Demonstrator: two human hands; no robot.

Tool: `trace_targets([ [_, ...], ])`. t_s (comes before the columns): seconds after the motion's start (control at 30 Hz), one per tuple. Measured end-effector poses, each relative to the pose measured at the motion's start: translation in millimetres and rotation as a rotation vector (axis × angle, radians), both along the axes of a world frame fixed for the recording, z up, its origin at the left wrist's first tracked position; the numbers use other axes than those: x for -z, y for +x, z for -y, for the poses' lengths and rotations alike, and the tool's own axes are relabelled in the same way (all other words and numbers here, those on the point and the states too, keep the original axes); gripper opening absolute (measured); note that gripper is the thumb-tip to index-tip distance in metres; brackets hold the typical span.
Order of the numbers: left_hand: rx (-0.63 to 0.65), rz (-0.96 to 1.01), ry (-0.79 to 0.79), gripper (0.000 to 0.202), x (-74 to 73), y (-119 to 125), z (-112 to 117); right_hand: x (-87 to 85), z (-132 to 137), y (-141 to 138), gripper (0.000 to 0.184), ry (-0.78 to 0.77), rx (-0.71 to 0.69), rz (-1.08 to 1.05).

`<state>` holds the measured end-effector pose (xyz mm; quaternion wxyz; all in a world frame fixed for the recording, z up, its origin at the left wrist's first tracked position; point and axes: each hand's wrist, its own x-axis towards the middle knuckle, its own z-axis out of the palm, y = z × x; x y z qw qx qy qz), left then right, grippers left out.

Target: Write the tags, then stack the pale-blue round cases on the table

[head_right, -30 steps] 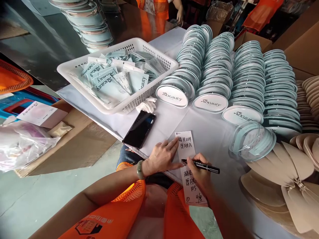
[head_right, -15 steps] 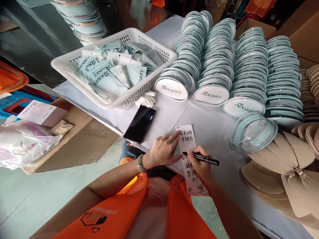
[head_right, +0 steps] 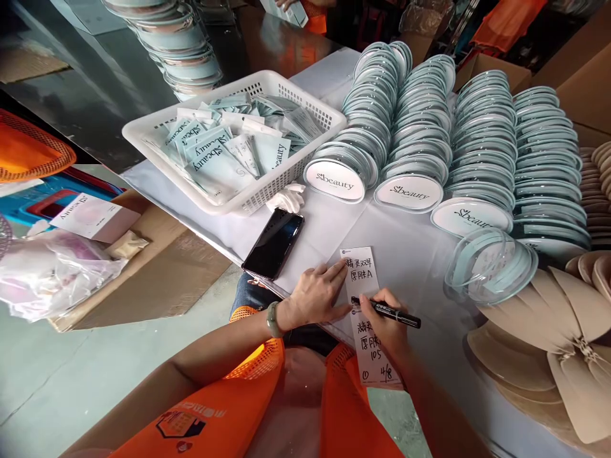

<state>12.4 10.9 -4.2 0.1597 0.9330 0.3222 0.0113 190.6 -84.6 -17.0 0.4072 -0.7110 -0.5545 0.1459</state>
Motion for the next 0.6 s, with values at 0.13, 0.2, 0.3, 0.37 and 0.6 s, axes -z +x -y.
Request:
trace_targets([
  [0.13, -0.013, 0.011, 0.002, 0.081, -0.7, 1.5, 1.1, 3.8, 2.3, 2.9, 0.041, -0.015, 0.007, -0.028],
  [0.2, -0.029, 0.014, 0.000, 0.084, -0.3, 5.1, 3.7, 5.3, 3.5, 4.7, 0.041, -0.026, 0.070, -0.105],
  [0.3, -0.074, 0.006, 0.013, 0.088, 2.5, 14.1, 10.0, 4.1, 4.0, 9.5, 0.042, 0.005, 0.236, -0.311],
  [0.37, -0.100, -0.007, 0.029, 0.088, 5.1, 20.3, 14.2, 0.7, 3.3, 16.1, 0.042, -0.007, 0.300, -0.436],
  [0.6, -0.112, -0.047, 0.029, 0.082, 4.1, 29.1, 19.9, -7.5, 2.3, 47.2, 0.041, 0.005, 0.357, -0.529],
])
